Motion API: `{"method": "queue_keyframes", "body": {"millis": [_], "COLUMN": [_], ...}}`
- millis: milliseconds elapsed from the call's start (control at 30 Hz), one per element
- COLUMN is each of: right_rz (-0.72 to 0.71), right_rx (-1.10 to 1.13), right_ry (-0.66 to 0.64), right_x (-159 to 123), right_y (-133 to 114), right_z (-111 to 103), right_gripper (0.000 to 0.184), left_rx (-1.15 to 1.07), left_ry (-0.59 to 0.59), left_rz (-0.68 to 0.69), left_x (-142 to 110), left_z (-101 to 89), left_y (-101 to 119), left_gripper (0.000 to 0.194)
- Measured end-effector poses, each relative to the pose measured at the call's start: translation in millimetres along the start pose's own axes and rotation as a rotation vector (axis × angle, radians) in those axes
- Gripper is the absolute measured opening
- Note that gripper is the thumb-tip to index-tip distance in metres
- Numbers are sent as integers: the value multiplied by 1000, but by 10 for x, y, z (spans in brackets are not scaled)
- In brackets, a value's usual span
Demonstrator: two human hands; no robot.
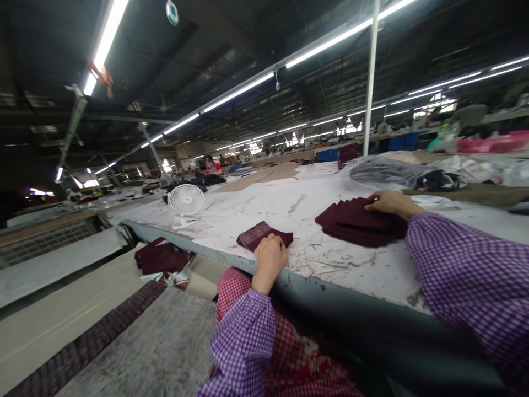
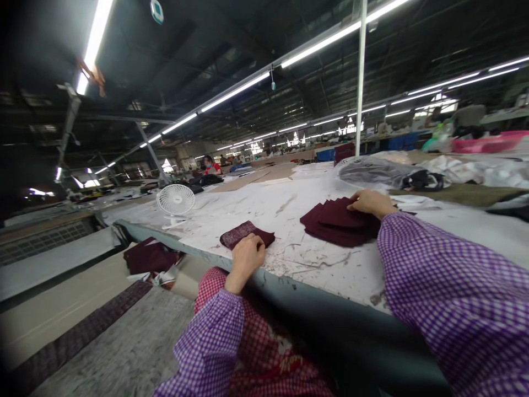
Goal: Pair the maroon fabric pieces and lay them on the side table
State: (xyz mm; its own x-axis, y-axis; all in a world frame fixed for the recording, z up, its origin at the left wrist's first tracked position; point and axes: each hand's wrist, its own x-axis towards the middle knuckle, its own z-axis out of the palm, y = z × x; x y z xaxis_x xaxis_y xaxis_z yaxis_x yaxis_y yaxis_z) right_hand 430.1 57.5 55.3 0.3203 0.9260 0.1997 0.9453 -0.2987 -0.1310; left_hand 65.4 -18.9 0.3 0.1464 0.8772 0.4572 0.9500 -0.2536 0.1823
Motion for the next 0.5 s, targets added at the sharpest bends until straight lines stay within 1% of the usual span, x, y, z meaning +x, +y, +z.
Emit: {"method": "queue_keyframes", "body": {"millis": [67, 100, 167, 200, 233, 300, 333, 400, 500], "right_rz": [7, -24, -163, -250, -331, -421, -435, -443, -438], "right_rx": [-42, -69, -110, -119, -121, -106, -96, -70, 17], "right_ry": [83, 147, 230, 227, 195, 89, 53, 22, 42], "right_x": [-84, -131, -212, -240, -257, -260, -250, -213, -148], "right_y": [-61, -94, -156, -183, -209, -251, -265, -273, -250], "right_z": [71, 100, 145, 163, 177, 200, 207, 204, 130], "right_gripper": [47, 49, 42, 36, 32, 29, 29, 29, 29], "left_rx": [-28, -43, -79, -105, -140, -241, -306, -449, -647], "left_ry": [0, 5, 25, 34, 40, 37, 34, 42, 79], "left_rz": [-25, -41, -75, -91, -109, -151, -176, -229, -303], "left_x": [9, 13, 24, 31, 40, 65, 79, 108, 140], "left_z": [10, 15, 25, 30, 35, 44, 50, 65, 97], "left_y": [-12, -16, -29, -40, -57, -108, -142, -219, -326], "left_gripper": [18, 19, 20, 21, 21, 21, 20, 19, 18]}}
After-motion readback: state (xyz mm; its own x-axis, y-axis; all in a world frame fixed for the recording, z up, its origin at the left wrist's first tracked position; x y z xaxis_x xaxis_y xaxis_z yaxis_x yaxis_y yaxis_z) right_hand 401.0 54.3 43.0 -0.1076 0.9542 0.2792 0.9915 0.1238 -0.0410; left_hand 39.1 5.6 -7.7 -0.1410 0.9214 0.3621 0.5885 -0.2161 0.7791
